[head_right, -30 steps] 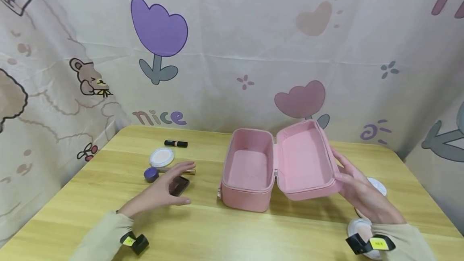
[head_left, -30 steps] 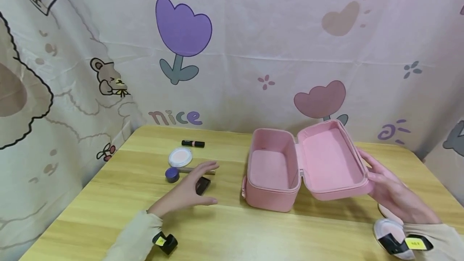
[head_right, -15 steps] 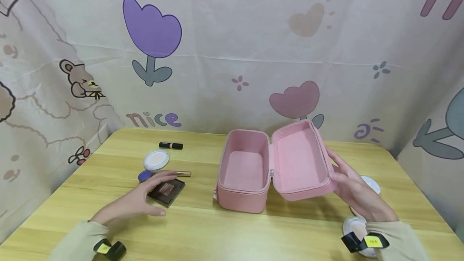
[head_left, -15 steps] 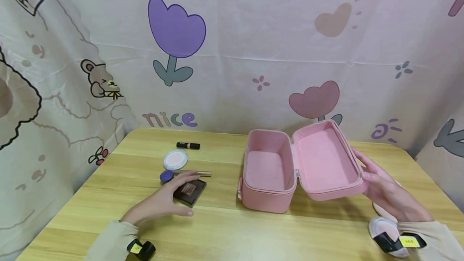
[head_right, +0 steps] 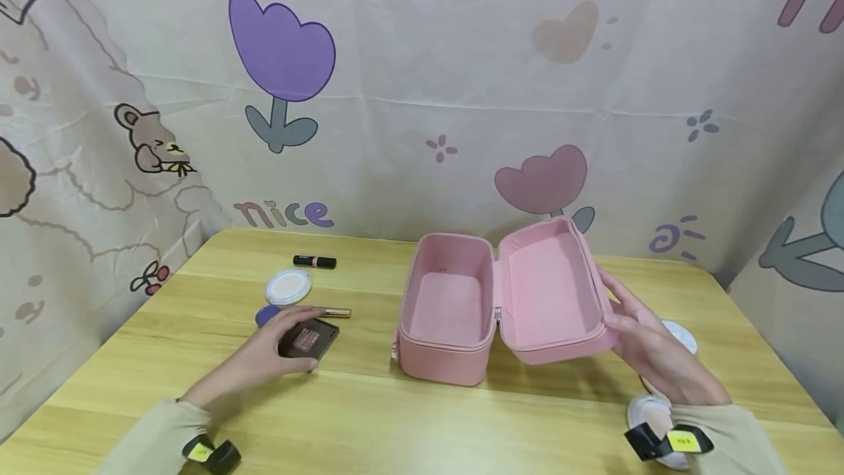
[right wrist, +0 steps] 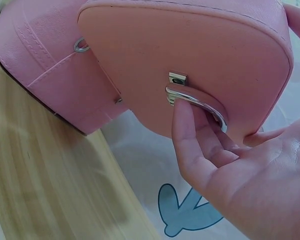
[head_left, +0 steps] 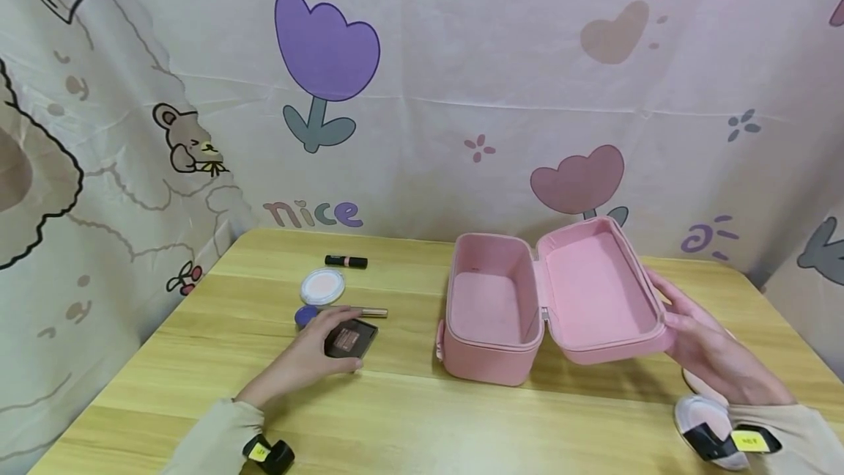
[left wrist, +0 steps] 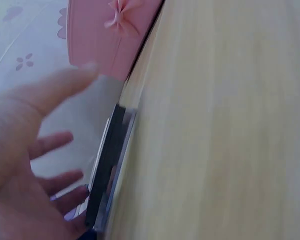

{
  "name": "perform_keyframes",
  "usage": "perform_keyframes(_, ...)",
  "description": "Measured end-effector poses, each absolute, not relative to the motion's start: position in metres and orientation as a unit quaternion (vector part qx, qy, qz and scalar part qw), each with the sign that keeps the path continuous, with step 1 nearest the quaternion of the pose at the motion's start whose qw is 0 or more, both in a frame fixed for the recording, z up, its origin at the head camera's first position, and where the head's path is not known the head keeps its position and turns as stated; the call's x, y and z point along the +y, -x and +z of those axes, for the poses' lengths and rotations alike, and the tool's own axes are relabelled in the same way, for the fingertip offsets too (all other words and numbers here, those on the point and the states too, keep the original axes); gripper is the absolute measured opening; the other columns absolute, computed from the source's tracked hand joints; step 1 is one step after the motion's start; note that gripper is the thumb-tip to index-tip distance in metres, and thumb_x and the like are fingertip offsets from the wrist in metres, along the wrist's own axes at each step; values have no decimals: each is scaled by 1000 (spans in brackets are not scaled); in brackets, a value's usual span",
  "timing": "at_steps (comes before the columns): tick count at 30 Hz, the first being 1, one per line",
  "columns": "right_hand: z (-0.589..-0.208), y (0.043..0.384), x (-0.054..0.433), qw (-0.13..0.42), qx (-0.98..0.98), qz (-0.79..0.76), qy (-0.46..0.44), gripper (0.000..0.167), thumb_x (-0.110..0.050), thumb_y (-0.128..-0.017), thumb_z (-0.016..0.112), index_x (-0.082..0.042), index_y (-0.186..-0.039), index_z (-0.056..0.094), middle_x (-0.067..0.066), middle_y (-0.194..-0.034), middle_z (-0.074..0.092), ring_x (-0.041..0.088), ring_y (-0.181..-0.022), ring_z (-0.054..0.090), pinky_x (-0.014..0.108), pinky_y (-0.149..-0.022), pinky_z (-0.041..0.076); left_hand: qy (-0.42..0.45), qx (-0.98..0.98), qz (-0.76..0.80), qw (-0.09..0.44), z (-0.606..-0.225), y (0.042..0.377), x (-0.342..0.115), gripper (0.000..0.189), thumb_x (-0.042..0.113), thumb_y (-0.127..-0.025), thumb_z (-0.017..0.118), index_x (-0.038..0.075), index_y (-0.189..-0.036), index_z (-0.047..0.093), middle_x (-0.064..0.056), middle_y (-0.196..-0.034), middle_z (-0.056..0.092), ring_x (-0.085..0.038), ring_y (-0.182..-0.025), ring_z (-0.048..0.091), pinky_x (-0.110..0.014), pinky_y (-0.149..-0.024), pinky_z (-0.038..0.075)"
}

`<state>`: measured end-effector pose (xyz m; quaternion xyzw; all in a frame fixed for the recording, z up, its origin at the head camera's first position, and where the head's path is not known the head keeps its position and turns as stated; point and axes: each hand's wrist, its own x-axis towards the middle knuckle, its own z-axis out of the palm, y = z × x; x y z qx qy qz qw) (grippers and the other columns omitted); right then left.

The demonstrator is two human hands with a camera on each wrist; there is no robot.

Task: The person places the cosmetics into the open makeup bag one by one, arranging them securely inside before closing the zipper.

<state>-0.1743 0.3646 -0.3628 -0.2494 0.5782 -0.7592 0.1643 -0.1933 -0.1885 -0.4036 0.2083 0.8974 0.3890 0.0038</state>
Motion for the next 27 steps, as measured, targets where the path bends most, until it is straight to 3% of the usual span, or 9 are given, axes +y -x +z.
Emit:
perform_keyframes(8,-363,174,364,181,554,-770,257,57,-6,-101,27,-32,-152,28,-11,-148,37,13,-128,45,33,-98,42,-186,911,369,-4,-403,192,-185,81,28,-67,87,4,-136,51,-25,-140,42,-47,-121,38,-64,-87,40)
perform_keyframes(15,-364,174,364,184,556,-769,256,57,-7,-101,28,-32,-152,28,-11,-149,37,14,-128,45,32,-98,41,-165,918,360,8,-403,189,-185,82,22,-67,86,0,-136,49,-29,-139,43,-50,-122,39,-65,-88,40)
perform_keyframes(23,-363,174,364,176,562,-768,250,56,-7,-101,27,-32,-151,29,-12,-148,37,13,-128,45,32,-98,42,-179,924,338,13,-400,190,-188,83,22,-65,86,-2,-136,51,-29,-135,48,-40,-111,47,-48,-81,45)
perform_keyframes(27,-362,174,365,173,570,-766,244,56,-7,-102,27,-33,-151,29,-13,-148,37,14,-127,46,33,-97,42,-190,924,332,10,-400,189,-190,83,19,-64,86,-3,-135,50,-27,-131,52,-41,-111,47,-48,-82,44)
